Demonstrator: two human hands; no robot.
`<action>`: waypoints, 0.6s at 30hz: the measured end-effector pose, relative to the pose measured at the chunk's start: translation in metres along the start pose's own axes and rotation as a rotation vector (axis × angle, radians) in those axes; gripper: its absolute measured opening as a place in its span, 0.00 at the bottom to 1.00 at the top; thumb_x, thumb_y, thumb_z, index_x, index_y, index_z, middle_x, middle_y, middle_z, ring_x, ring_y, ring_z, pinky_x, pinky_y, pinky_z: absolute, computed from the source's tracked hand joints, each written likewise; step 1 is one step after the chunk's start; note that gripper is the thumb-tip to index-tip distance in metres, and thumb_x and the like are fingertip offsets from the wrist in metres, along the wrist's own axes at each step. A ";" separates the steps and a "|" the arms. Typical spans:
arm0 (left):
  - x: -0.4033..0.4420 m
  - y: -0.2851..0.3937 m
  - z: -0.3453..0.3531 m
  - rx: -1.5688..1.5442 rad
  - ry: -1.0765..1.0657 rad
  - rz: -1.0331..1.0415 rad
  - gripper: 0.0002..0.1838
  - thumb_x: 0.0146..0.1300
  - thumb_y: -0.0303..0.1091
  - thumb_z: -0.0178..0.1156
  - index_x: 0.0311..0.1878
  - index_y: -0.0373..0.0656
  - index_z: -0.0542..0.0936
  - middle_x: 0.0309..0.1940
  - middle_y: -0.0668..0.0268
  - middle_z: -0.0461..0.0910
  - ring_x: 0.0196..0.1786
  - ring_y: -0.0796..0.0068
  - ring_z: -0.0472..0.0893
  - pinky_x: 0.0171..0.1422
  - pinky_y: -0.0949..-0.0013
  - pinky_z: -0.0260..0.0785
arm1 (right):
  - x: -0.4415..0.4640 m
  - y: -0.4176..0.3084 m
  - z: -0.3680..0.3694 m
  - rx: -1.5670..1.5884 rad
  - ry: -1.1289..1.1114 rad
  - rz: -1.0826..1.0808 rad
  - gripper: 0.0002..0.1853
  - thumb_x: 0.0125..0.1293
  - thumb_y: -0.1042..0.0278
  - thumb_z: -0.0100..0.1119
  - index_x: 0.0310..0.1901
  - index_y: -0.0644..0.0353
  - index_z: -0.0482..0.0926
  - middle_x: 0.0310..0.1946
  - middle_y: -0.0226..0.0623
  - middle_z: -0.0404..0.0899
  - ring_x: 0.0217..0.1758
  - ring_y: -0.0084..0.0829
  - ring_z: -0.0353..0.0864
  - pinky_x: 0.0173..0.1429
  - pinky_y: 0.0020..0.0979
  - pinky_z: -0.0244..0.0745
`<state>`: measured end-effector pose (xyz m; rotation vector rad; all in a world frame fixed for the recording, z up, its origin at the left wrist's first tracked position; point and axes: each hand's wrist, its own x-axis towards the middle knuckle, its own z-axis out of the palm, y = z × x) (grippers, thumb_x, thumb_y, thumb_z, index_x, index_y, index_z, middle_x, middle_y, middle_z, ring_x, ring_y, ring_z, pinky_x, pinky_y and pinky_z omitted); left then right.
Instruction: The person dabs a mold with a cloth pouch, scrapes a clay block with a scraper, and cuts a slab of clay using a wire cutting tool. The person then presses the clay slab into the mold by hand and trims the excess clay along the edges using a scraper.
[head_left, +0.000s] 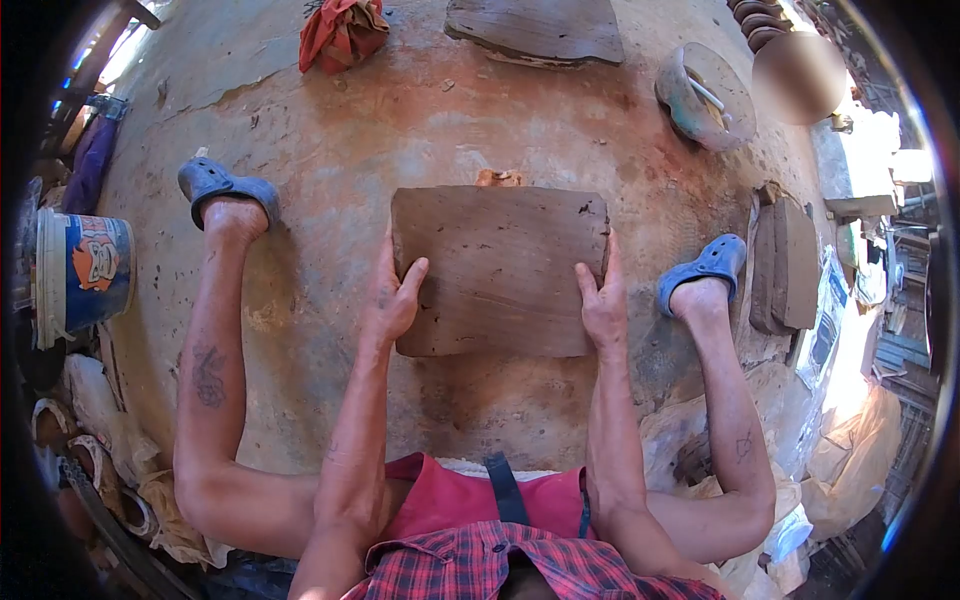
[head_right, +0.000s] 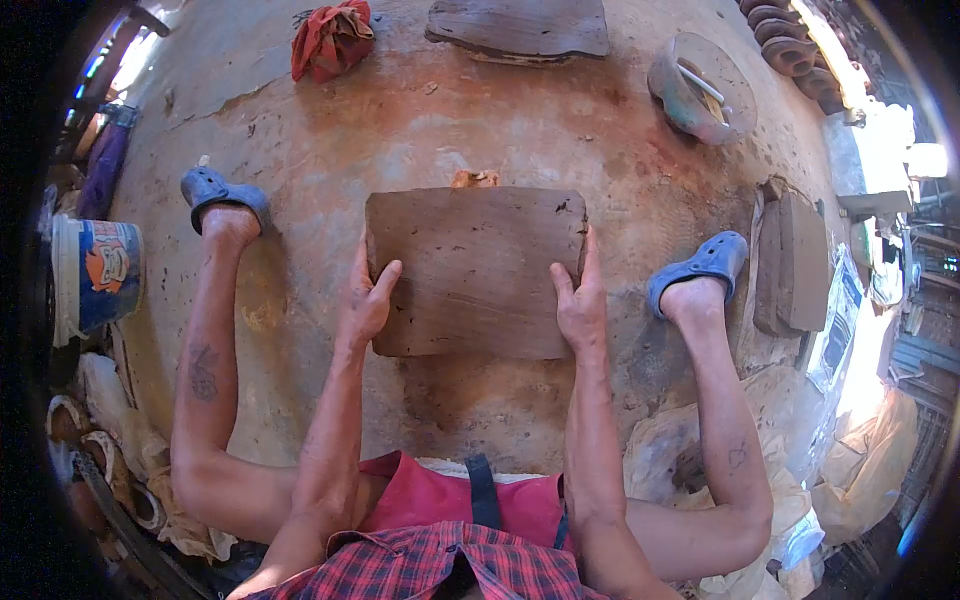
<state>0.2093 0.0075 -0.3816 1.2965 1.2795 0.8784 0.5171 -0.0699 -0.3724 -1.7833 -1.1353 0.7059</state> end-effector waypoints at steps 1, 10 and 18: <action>-0.004 0.011 0.003 0.002 -0.001 -0.001 0.39 0.73 0.28 0.61 0.84 0.40 0.58 0.74 0.44 0.72 0.75 0.50 0.74 0.79 0.55 0.65 | -0.003 -0.005 0.003 -0.145 -0.003 -0.026 0.40 0.77 0.65 0.61 0.83 0.65 0.54 0.77 0.58 0.67 0.82 0.48 0.65 0.82 0.40 0.62; -0.014 0.021 0.013 0.134 0.098 0.010 0.42 0.75 0.22 0.52 0.87 0.39 0.45 0.83 0.47 0.59 0.85 0.55 0.59 0.87 0.60 0.52 | -0.001 -0.057 0.008 -0.235 0.191 -0.288 0.42 0.81 0.47 0.51 0.82 0.70 0.52 0.82 0.63 0.55 0.87 0.55 0.54 0.86 0.46 0.50; -0.022 0.049 0.019 0.105 0.009 0.220 0.43 0.69 0.15 0.54 0.86 0.44 0.53 0.81 0.46 0.64 0.83 0.52 0.64 0.84 0.59 0.58 | -0.010 -0.091 0.135 0.363 -0.003 -0.485 0.50 0.81 0.30 0.34 0.84 0.69 0.42 0.86 0.57 0.45 0.90 0.50 0.42 0.89 0.47 0.38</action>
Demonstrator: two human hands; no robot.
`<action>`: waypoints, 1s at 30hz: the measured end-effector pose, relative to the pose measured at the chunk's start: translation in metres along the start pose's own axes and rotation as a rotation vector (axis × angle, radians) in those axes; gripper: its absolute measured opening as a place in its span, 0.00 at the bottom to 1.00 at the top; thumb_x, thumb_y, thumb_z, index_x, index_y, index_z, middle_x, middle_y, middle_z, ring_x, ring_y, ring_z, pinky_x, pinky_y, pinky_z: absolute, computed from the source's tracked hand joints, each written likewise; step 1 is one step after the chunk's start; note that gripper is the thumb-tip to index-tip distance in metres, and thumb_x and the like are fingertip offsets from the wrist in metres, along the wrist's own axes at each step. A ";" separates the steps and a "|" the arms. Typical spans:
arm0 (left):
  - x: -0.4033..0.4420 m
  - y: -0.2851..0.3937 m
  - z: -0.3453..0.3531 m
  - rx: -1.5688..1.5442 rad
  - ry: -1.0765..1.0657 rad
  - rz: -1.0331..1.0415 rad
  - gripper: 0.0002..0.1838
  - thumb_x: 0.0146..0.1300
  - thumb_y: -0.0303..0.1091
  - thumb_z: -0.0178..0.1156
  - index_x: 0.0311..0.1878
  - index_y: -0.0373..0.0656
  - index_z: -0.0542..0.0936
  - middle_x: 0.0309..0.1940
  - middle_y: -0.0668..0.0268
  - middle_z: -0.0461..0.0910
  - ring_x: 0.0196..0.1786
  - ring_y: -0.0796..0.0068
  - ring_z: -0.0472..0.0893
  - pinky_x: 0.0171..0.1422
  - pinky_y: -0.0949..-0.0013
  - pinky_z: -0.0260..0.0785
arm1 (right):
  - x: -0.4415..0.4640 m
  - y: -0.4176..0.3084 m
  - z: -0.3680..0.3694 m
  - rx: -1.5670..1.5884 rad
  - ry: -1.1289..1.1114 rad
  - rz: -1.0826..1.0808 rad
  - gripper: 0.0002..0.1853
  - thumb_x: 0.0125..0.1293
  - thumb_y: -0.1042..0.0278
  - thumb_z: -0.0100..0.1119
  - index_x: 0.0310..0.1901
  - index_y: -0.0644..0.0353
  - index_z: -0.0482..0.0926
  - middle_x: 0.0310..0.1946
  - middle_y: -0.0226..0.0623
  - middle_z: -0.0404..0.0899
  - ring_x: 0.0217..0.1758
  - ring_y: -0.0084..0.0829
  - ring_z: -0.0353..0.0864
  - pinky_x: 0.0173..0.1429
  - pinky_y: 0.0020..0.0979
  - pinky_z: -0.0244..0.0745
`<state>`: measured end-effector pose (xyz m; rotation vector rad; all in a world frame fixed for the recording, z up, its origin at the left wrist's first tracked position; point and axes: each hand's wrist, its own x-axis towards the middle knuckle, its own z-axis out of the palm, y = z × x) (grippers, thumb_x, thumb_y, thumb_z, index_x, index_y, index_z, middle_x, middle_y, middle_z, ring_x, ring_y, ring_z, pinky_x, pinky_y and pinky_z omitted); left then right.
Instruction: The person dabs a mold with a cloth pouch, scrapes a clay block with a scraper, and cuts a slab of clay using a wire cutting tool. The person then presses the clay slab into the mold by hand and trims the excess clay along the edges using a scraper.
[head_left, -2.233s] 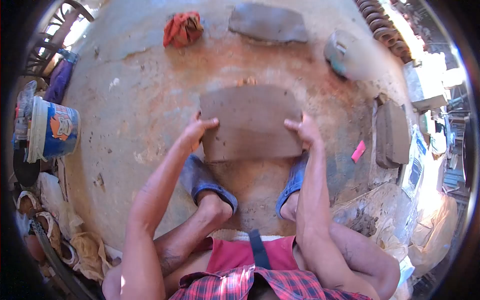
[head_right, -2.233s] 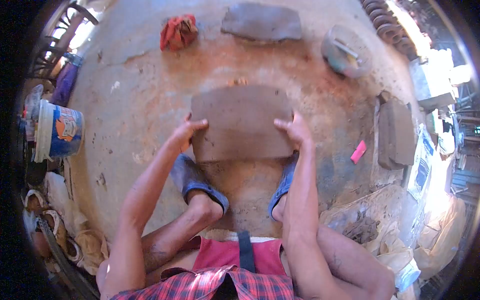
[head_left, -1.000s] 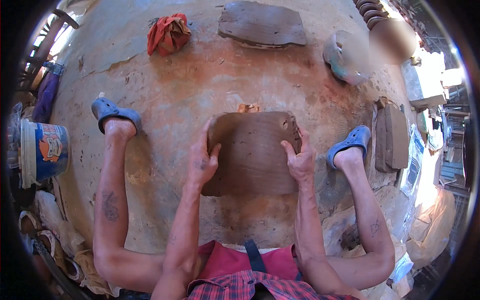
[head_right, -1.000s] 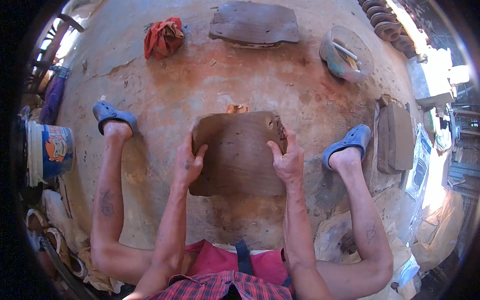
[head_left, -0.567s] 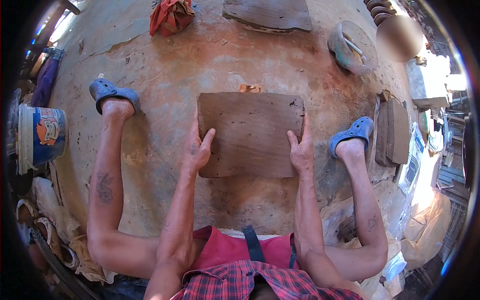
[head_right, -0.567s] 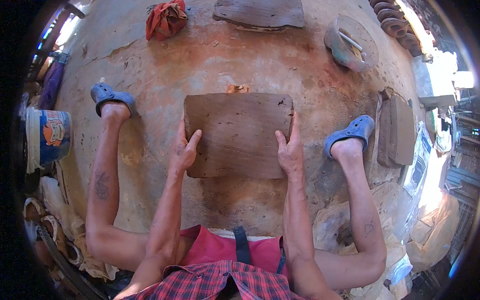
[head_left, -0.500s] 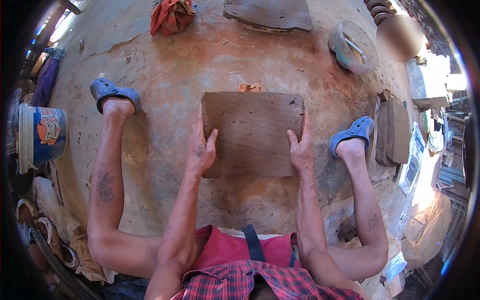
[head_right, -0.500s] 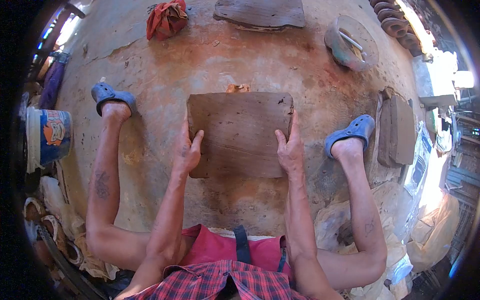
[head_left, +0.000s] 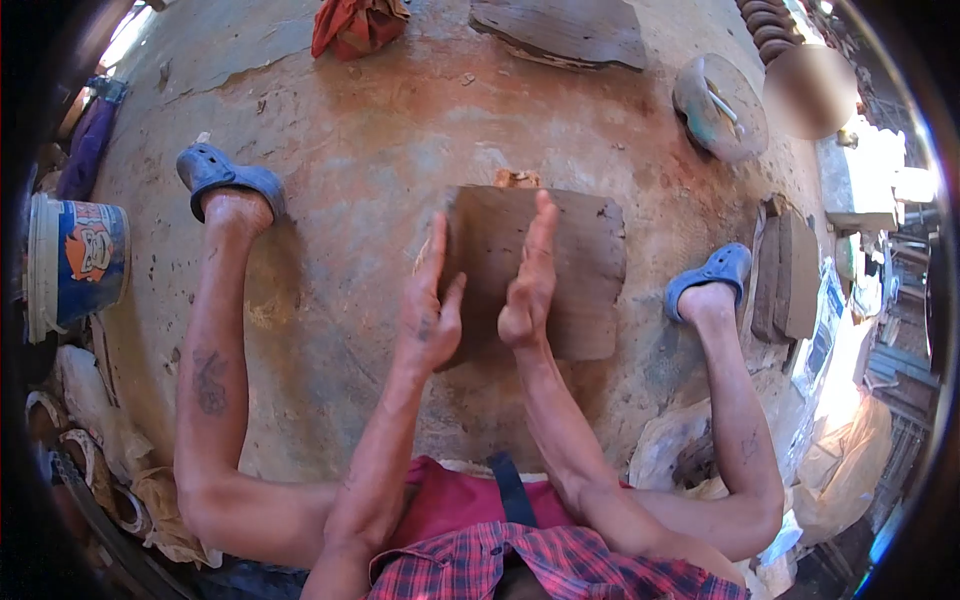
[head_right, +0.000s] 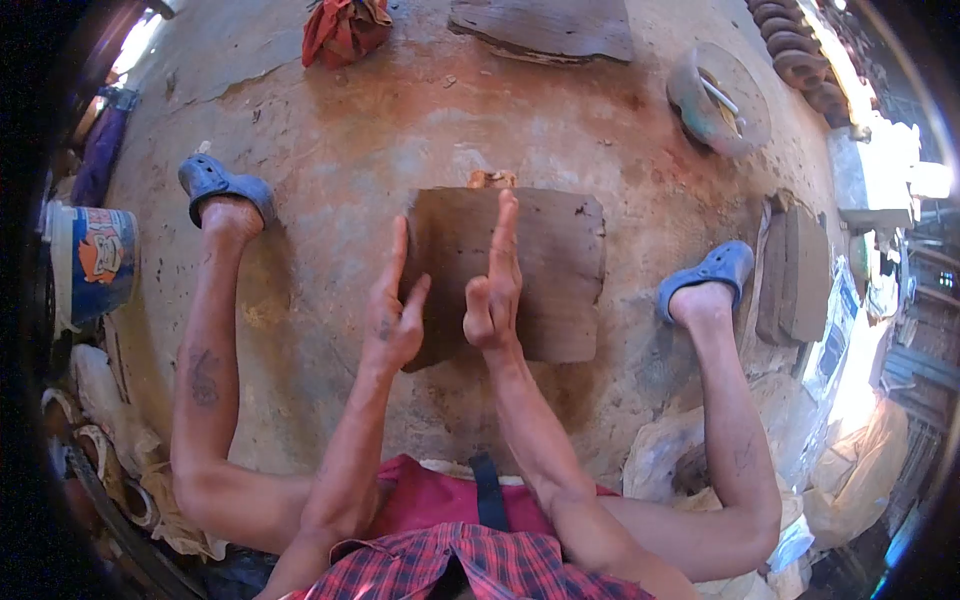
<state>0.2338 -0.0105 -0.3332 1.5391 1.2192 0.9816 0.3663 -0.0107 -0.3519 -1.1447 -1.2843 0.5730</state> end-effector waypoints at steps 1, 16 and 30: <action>0.000 -0.003 0.002 0.028 0.011 0.028 0.42 0.69 0.15 0.54 0.85 0.43 0.56 0.80 0.46 0.65 0.82 0.50 0.66 0.82 0.59 0.60 | -0.002 0.001 0.001 0.051 0.025 0.018 0.50 0.81 0.29 0.34 0.85 0.68 0.41 0.86 0.55 0.43 0.90 0.48 0.40 0.89 0.47 0.36; 0.003 -0.006 0.000 -0.030 -0.040 -0.102 0.42 0.69 0.14 0.53 0.85 0.43 0.56 0.80 0.44 0.65 0.82 0.46 0.64 0.85 0.58 0.56 | 0.023 0.015 0.013 0.247 0.071 -0.045 0.46 0.81 0.30 0.33 0.84 0.62 0.54 0.87 0.53 0.45 0.91 0.51 0.37 0.89 0.51 0.34; 0.006 -0.020 0.003 0.213 0.029 0.022 0.43 0.67 0.16 0.53 0.85 0.39 0.52 0.78 0.43 0.66 0.82 0.36 0.59 0.88 0.39 0.44 | 0.065 0.062 0.013 0.265 -0.015 0.075 0.41 0.84 0.45 0.39 0.85 0.64 0.42 0.89 0.41 0.39 0.91 0.38 0.35 0.90 0.46 0.32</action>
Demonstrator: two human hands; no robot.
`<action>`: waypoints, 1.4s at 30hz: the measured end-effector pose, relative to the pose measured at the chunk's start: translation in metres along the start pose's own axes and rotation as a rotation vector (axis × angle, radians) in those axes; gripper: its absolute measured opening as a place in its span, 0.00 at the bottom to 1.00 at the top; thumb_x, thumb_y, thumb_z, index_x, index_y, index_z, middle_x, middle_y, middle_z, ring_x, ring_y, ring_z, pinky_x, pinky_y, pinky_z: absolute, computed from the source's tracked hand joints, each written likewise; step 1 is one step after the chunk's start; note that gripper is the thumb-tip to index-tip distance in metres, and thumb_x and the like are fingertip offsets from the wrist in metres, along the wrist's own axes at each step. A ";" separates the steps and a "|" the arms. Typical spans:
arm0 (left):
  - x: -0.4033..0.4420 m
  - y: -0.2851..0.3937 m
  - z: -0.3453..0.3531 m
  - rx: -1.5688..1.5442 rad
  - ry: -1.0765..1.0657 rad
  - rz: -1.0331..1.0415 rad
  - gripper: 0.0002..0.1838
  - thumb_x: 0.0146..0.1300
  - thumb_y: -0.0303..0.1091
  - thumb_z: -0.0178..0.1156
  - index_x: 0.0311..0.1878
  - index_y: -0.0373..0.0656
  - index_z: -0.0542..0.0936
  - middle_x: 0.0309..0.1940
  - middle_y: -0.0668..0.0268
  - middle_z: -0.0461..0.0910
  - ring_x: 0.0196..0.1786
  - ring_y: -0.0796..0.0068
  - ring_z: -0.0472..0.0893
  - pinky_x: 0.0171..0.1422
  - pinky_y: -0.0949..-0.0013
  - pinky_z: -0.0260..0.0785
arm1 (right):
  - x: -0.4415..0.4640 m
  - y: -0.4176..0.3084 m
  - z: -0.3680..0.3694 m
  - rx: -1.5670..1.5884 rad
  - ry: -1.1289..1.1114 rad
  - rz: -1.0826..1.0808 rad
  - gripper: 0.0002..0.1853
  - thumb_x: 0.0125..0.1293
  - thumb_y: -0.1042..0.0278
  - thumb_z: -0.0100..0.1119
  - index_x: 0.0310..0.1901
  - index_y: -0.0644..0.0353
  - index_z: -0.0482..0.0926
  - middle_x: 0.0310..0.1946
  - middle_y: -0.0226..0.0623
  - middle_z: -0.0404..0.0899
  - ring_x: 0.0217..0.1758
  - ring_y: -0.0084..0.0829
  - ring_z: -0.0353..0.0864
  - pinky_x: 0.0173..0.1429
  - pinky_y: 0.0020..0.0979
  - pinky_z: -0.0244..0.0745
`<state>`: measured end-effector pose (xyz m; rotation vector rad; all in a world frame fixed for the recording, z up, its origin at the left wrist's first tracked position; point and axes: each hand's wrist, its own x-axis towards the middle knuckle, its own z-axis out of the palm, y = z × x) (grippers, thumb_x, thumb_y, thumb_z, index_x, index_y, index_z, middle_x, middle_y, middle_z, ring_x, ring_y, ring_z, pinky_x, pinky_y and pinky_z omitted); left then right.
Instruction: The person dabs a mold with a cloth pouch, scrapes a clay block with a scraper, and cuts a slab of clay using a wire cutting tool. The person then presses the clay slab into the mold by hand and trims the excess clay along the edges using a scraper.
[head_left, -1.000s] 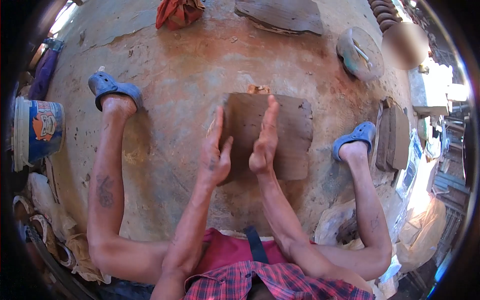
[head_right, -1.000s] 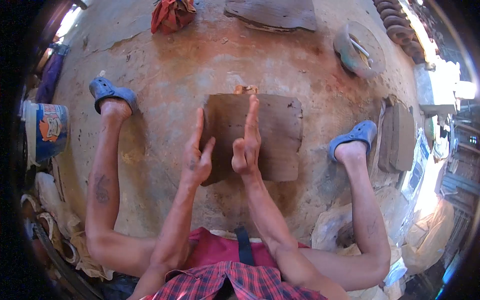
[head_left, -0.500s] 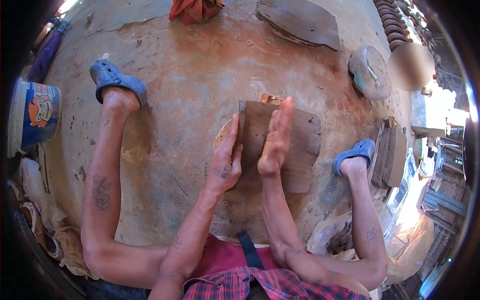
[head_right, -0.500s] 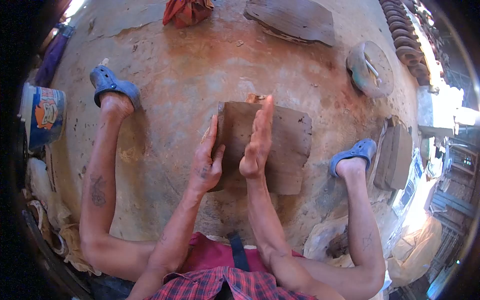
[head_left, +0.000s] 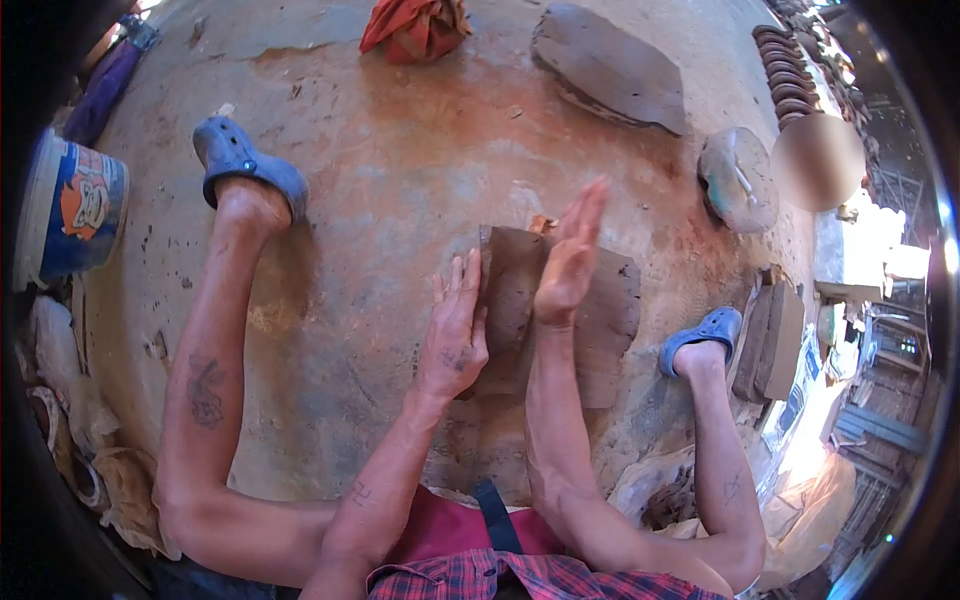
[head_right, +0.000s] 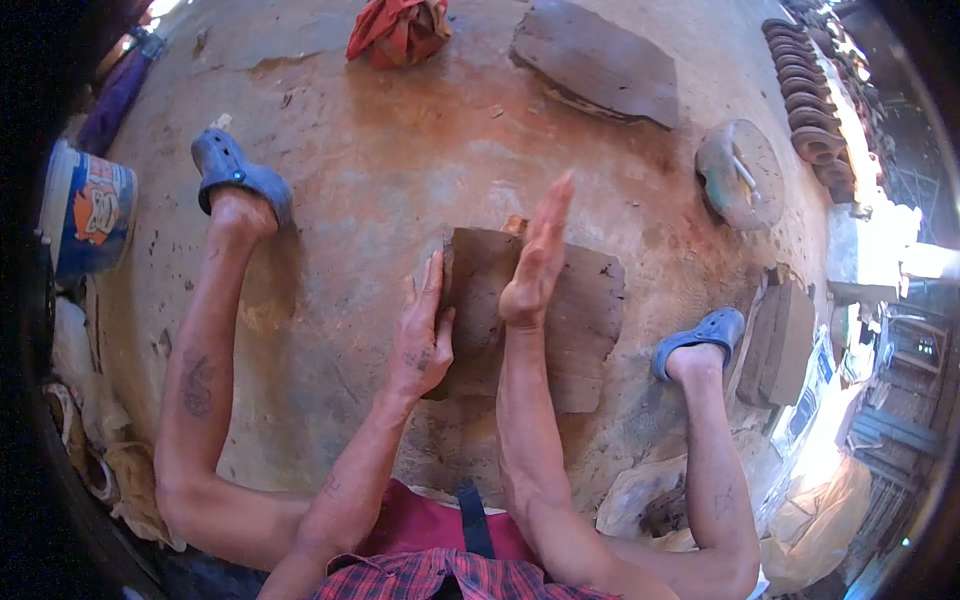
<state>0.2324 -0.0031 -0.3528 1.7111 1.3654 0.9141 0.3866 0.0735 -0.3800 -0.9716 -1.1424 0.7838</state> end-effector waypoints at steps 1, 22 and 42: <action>-0.002 -0.001 0.001 -0.008 -0.013 -0.012 0.43 0.67 0.16 0.53 0.85 0.39 0.52 0.77 0.42 0.66 0.82 0.36 0.60 0.87 0.39 0.45 | 0.015 -0.007 0.001 -0.078 -0.036 -0.074 0.42 0.84 0.43 0.39 0.85 0.64 0.42 0.89 0.41 0.39 0.91 0.38 0.35 0.90 0.47 0.32; -0.007 -0.020 0.002 -0.165 0.017 -0.114 0.45 0.69 0.20 0.57 0.87 0.44 0.49 0.74 0.39 0.71 0.76 0.42 0.72 0.77 0.54 0.66 | -0.053 -0.029 -0.008 -0.567 -0.102 -0.192 0.49 0.81 0.28 0.29 0.81 0.69 0.58 0.84 0.55 0.53 0.90 0.51 0.45 0.88 0.56 0.36; -0.011 -0.028 0.010 -0.773 0.349 -0.151 0.33 0.87 0.50 0.37 0.83 0.34 0.59 0.79 0.52 0.67 0.80 0.62 0.67 0.84 0.60 0.56 | -0.091 -0.031 0.010 -1.148 -0.066 -0.211 0.32 0.80 0.38 0.51 0.72 0.55 0.72 0.71 0.45 0.71 0.76 0.52 0.68 0.75 0.54 0.62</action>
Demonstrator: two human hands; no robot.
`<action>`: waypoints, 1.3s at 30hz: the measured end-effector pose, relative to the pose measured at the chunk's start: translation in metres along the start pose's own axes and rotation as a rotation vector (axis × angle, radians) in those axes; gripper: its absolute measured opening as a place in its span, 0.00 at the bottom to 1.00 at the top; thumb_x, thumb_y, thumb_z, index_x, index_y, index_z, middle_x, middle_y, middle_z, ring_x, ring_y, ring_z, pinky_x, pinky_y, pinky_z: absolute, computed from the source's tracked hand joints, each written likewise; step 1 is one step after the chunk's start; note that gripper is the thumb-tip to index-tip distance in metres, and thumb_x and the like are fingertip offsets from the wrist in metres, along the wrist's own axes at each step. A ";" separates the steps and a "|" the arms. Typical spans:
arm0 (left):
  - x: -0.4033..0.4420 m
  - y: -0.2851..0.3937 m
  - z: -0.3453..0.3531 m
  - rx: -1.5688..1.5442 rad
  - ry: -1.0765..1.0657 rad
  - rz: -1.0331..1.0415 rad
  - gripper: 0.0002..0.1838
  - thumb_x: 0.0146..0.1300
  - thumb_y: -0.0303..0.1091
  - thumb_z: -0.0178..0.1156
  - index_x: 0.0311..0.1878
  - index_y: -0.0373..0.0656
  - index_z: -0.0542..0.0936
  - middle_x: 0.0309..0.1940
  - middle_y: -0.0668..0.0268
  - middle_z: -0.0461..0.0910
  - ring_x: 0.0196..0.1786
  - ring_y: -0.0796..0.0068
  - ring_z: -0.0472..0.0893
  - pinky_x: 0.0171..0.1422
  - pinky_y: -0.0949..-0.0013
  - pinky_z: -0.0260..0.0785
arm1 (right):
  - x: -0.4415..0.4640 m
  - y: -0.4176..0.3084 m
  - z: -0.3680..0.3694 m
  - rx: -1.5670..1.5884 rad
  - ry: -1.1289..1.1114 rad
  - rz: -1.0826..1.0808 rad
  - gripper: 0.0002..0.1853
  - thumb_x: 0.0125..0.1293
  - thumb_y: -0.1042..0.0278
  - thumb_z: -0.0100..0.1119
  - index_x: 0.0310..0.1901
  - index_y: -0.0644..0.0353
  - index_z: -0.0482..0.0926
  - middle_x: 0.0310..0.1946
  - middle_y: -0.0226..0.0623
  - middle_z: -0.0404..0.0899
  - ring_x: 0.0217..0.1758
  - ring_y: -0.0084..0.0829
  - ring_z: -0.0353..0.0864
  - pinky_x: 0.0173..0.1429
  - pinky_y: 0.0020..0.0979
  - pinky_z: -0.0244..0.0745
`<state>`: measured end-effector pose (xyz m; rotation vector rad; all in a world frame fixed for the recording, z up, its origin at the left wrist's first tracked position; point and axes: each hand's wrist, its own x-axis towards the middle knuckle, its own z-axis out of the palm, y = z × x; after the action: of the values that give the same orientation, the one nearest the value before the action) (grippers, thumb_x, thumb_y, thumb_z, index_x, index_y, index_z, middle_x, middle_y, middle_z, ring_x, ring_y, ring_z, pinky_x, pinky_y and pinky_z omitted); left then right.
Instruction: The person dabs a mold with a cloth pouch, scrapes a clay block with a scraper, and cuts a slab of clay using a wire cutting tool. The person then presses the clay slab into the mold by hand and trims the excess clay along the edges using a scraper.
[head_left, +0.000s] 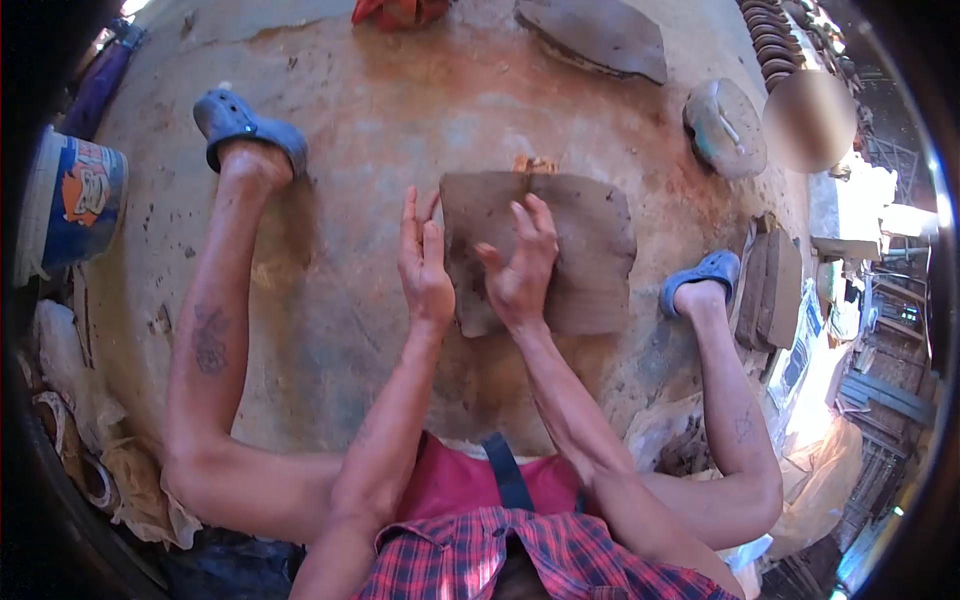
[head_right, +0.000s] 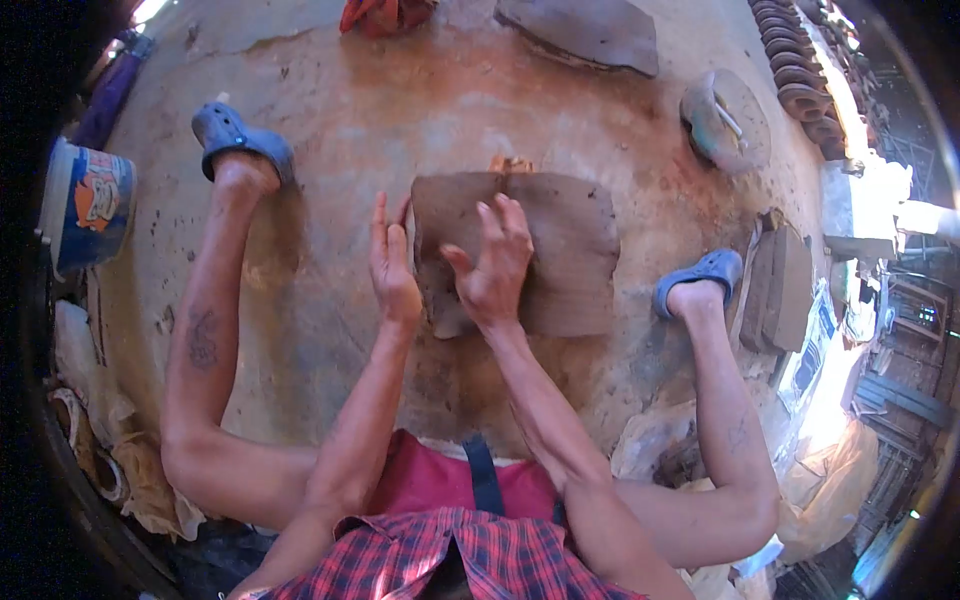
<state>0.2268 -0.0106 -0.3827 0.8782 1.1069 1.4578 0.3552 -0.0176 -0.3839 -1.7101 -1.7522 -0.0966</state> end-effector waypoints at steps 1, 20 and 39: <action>0.009 0.018 0.004 0.004 -0.004 0.010 0.33 0.87 0.50 0.37 0.83 0.34 0.59 0.79 0.52 0.67 0.80 0.62 0.67 0.84 0.60 0.56 | 0.008 0.007 -0.014 0.202 0.077 -0.011 0.35 0.81 0.36 0.46 0.74 0.57 0.70 0.73 0.48 0.69 0.79 0.53 0.65 0.78 0.54 0.60; 0.046 -0.028 0.065 0.187 -0.636 -0.203 0.35 0.86 0.55 0.37 0.63 0.32 0.84 0.47 0.54 0.91 0.57 0.69 0.87 0.70 0.64 0.73 | 0.026 0.076 -0.098 0.765 0.320 0.291 0.47 0.78 0.26 0.41 0.81 0.62 0.56 0.85 0.47 0.50 0.85 0.51 0.58 0.84 0.58 0.52; 0.026 -0.027 0.069 0.198 -0.361 0.054 0.26 0.84 0.45 0.48 0.71 0.33 0.77 0.48 0.55 0.91 0.60 0.70 0.86 0.71 0.66 0.71 | -0.004 0.073 -0.042 0.185 0.105 0.165 0.48 0.78 0.24 0.34 0.79 0.63 0.64 0.82 0.54 0.58 0.87 0.56 0.52 0.87 0.60 0.37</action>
<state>0.2953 0.0276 -0.3883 1.2641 0.9688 1.1838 0.4387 -0.0321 -0.3827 -1.6755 -1.4904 0.0465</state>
